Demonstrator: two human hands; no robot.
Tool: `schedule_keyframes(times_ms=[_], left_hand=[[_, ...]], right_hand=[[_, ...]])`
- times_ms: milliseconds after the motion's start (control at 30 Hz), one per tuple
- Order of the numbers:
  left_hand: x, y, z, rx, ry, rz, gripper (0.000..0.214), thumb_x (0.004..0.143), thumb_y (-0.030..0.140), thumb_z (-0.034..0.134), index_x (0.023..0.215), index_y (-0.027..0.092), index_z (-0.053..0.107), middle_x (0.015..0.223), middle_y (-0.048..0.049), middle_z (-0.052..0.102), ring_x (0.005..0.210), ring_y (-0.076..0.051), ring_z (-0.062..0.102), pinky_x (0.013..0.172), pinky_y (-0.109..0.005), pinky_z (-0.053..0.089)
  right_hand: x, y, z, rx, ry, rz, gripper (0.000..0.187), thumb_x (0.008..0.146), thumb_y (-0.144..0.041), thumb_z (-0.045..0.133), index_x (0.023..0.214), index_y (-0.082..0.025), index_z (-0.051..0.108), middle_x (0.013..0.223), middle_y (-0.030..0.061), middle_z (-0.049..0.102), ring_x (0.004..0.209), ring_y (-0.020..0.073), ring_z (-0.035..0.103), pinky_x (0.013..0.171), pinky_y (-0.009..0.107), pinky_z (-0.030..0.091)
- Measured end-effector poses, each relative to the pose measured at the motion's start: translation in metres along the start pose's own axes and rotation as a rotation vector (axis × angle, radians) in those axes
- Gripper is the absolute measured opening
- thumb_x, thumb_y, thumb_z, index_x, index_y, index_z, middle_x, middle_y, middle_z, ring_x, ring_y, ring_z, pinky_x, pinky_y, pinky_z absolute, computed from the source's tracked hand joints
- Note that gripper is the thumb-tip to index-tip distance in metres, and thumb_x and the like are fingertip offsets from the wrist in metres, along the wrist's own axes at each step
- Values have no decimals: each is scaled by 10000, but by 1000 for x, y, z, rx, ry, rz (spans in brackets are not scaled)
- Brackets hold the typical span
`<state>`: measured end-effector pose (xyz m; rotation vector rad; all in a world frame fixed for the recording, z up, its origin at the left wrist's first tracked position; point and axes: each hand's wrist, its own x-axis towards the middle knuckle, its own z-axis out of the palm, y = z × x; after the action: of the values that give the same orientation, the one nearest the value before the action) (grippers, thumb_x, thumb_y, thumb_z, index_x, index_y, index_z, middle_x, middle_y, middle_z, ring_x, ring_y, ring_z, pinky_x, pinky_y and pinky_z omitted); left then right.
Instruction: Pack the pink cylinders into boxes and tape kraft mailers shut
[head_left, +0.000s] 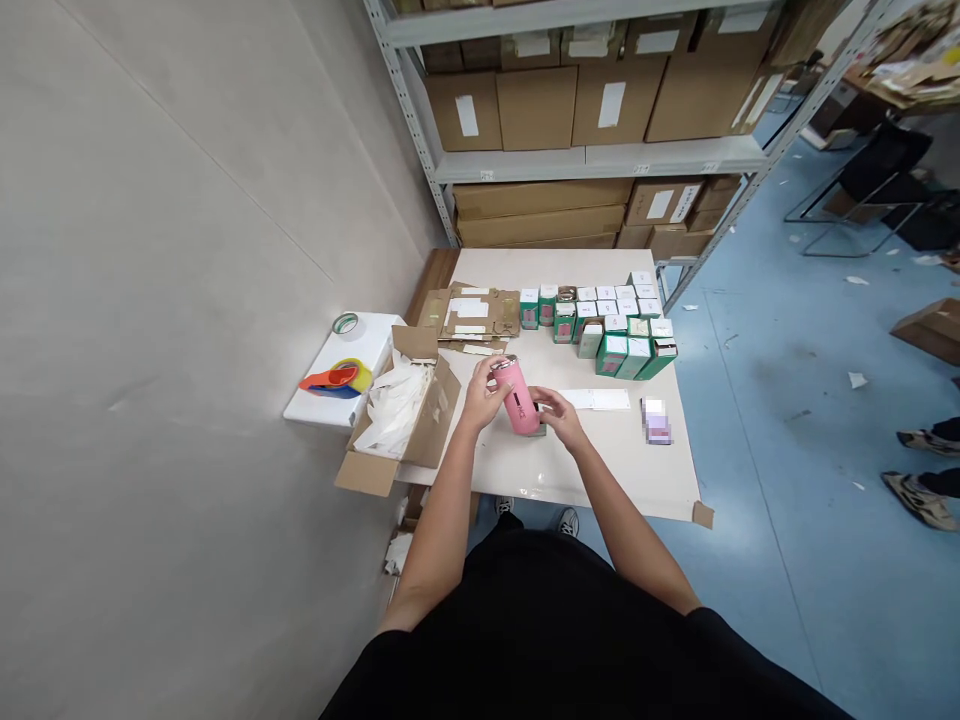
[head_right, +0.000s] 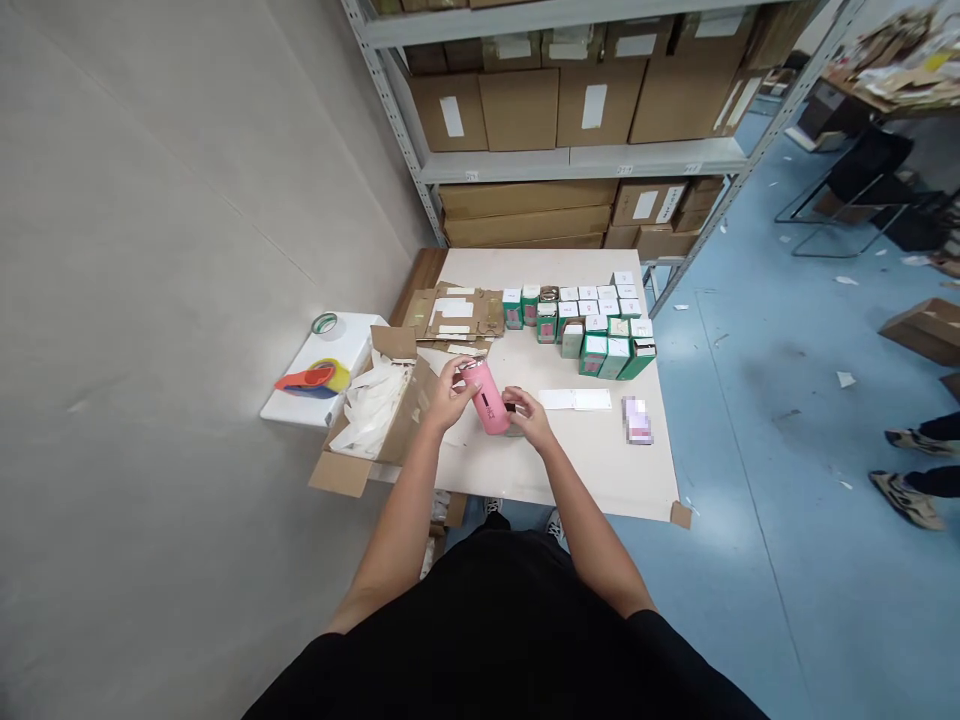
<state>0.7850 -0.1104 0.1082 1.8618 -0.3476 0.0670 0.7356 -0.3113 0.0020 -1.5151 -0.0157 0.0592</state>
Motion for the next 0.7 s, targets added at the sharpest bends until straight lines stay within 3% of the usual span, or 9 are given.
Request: schedule_keyframes(times_ms=[67,133,267,400,500,700], left_hand=[[1,-11,0,-4,70,8,396,872,274,684,1259,284,602,1415,-94,517,1236,-246,581,898,-359,589],[2,-24,1,-17,128,13,362,865,262,683,1220,278,613,1424,-100,490,1276,-251,554,910,-359,589],[3,-52,12,-96,138,13,344,869,276,686,1201,265,597,1391,-110,484,1274,-245,551,936,-361,584],[3,-72,30,-176,164,-14,343,871,289,684,1196,255,577,1405,-114,445,1258,-231,554,954,-351,571],[5,-81,41,-181,168,-49,353,875,281,660,1211,250,555,1424,-118,427,1272,-223,539,967,-342,557],[3,-97,43,-133,164,-89,344,867,220,596,1208,231,551,1415,-128,428,1335,-237,503,1039,-379,527]], right_hand=[[5,22,-5,-85,225,104,564,745,-388,710,1285,-242,645,1188,90,708,1131,272,655,981,440,523],[9,42,-3,-207,363,200,605,711,-408,725,1281,-227,634,1179,98,702,1079,273,660,937,419,535],[20,67,15,-460,388,327,685,627,-421,802,1264,-239,629,1217,91,684,986,257,669,835,359,540],[31,79,24,-599,408,428,255,712,-372,712,916,-220,691,954,62,740,895,248,682,771,319,514],[35,86,21,-485,458,449,121,719,-332,661,740,-213,656,816,61,748,845,248,695,745,308,520],[29,98,18,-132,482,505,205,719,-408,659,674,-217,597,691,42,706,745,212,701,671,297,575]])
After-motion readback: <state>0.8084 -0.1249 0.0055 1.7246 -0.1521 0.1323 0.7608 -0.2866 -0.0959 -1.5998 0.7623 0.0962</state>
